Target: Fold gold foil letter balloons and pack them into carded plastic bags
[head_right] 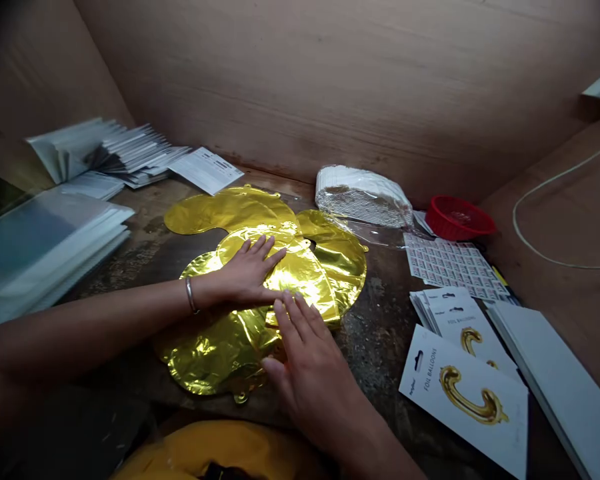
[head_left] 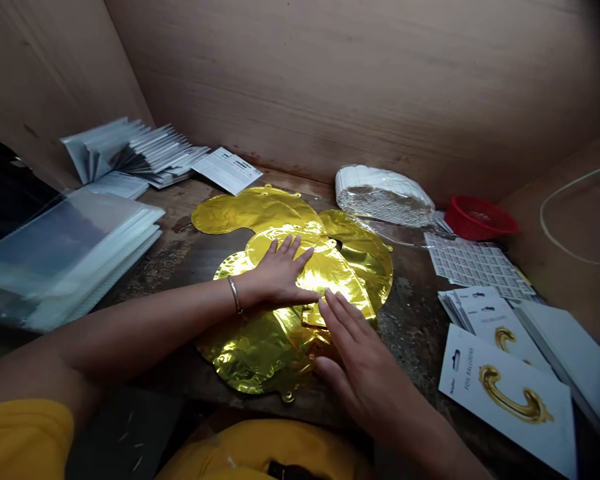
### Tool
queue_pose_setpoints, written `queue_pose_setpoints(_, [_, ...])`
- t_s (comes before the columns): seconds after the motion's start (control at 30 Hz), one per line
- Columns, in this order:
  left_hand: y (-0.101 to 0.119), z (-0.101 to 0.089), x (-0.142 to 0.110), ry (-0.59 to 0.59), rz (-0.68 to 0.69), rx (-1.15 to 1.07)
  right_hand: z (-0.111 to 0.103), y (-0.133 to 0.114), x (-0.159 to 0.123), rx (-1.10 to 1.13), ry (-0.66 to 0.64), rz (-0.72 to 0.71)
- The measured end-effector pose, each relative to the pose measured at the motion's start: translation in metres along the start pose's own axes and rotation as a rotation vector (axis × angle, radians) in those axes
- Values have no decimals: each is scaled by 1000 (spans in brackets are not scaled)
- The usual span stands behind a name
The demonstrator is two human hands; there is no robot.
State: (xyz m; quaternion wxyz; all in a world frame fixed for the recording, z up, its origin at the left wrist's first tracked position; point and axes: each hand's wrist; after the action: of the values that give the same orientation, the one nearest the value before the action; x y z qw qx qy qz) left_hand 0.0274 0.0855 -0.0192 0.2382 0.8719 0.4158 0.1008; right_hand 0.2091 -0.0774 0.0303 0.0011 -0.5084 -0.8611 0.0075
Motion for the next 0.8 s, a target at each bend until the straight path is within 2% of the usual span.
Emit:
queue_pose_setpoints(0.07, [0,0,0,3,-3,2,16,9,0,-48,-95,85])
queue_pose_setpoints(0.13, [0,1,0,7,-4,1,32,20,-13,-112,-126,193])
queue_pose_setpoints(0.2, [-2,2,0,17,0,-1,37,27,-30,-201,-53,348])
queue_pose_setpoints(0.27, [-3,2,1,26,3,-4,27,26,-37,-266,118,443])
queue_pose_setpoints(0.33, [-3,2,1,24,-4,-7,13,19,-24,-254,292,404])
queue_pose_setpoints(0.37, [-3,2,1,20,-8,-7,8,14,-11,-220,331,345])
queue_pose_setpoints(0.43, [-1,2,1,16,-14,-5,8,8,22,-136,237,255])
queue_pose_setpoints(0.5, [2,3,-1,18,-16,-4,21,6,52,-95,83,279])
queue_pose_setpoints(0.57, [4,2,-2,24,-15,-8,40,8,71,-95,48,302])
queue_pose_setpoints(0.67, [-3,-7,-3,35,-39,-23,62,15,77,-113,69,316])
queue_pose_setpoints(0.8, [-40,-47,4,164,-272,12,69,18,72,-121,86,327])
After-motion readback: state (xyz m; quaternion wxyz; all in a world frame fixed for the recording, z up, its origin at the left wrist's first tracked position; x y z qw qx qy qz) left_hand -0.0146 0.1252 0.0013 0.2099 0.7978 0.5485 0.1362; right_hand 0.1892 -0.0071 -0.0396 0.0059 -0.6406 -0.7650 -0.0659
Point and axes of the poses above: each hand's wrist, its own x-axis towards the middle knuckle, its own z-axis out of the palm, y = z × x, and after that the axes turned 13 degrees about -x, right-handed
